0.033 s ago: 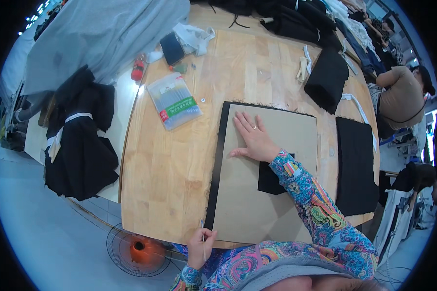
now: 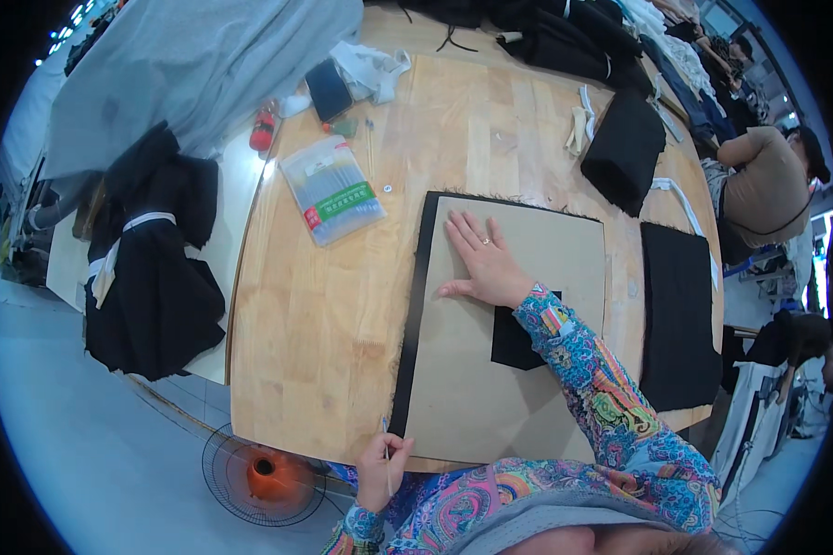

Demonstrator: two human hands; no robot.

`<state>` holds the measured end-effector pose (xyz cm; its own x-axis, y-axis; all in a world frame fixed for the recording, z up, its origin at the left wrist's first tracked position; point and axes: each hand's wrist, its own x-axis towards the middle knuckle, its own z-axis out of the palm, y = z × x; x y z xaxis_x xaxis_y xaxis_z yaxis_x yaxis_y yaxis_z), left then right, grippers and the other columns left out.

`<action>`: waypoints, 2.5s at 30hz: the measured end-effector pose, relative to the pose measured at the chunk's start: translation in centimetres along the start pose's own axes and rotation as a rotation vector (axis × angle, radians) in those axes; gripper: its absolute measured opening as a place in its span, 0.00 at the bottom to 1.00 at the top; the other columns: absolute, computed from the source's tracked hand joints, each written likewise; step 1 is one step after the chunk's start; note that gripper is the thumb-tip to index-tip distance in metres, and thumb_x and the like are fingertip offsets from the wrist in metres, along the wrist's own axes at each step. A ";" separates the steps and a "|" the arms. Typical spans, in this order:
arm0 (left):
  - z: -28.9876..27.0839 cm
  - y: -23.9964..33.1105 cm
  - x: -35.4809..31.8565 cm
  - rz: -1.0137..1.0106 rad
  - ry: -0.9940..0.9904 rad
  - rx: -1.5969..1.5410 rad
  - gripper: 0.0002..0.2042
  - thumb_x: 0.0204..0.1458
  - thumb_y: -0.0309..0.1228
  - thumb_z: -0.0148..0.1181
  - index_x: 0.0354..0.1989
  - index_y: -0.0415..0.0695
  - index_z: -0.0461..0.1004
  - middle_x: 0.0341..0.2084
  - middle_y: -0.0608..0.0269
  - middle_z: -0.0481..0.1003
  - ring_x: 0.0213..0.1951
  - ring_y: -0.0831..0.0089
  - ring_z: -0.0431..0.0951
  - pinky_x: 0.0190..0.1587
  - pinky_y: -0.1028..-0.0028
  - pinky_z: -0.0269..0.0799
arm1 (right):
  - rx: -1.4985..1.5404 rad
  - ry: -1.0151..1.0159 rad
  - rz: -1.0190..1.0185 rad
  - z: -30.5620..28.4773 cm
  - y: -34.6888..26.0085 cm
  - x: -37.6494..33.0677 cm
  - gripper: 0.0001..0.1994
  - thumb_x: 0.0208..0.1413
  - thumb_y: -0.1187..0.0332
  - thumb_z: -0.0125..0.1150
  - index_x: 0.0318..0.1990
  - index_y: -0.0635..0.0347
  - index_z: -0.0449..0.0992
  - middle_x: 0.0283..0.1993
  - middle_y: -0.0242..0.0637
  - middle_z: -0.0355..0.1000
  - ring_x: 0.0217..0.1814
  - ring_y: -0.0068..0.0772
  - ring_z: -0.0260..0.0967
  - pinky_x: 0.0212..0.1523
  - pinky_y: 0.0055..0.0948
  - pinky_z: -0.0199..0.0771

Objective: The person uses a cardboard template to mark shapes onto black fabric. They place the template on the fabric, trace the outline with a white marking tool, and then remove the template to reveal the marked shape. This process is repeated multiple times on different sections of the fabric.

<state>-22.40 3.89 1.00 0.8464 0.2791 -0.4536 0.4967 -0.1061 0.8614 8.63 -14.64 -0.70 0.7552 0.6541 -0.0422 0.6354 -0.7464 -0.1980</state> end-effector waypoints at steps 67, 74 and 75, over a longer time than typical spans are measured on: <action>8.1 9.6 13.2 0.829 -0.184 0.852 0.12 0.46 0.24 0.57 0.38 0.34 0.65 0.34 0.47 0.70 0.41 0.50 0.70 0.40 0.58 0.67 | 0.174 -0.065 -0.025 1.1 1.3 1.2 0.47 0.52 0.36 0.49 0.68 0.65 0.46 0.73 0.48 0.38 0.76 0.44 0.31 0.70 0.58 0.27; 6.9 11.0 13.0 0.669 -0.212 0.921 0.13 0.42 0.22 0.62 0.34 0.37 0.64 0.31 0.45 0.70 0.39 0.48 0.69 0.39 0.55 0.66 | 0.222 0.023 0.127 -5.9 4.0 -11.3 0.52 0.37 0.51 0.72 0.66 0.68 0.48 0.72 0.52 0.41 0.76 0.48 0.32 0.70 0.57 0.29; 7.2 11.3 13.0 0.659 -0.229 0.912 0.14 0.41 0.22 0.62 0.33 0.37 0.64 0.31 0.45 0.70 0.38 0.48 0.69 0.38 0.55 0.66 | 0.179 -0.018 0.173 -6.1 4.4 -13.8 0.53 0.34 0.53 0.74 0.66 0.69 0.49 0.71 0.52 0.42 0.76 0.48 0.33 0.70 0.56 0.30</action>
<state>-4.40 -0.53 3.21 0.9623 -0.2576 -0.0873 -0.1805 -0.8451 0.5033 1.95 -27.68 5.00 0.8462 0.5220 -0.1071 0.4574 -0.8146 -0.3567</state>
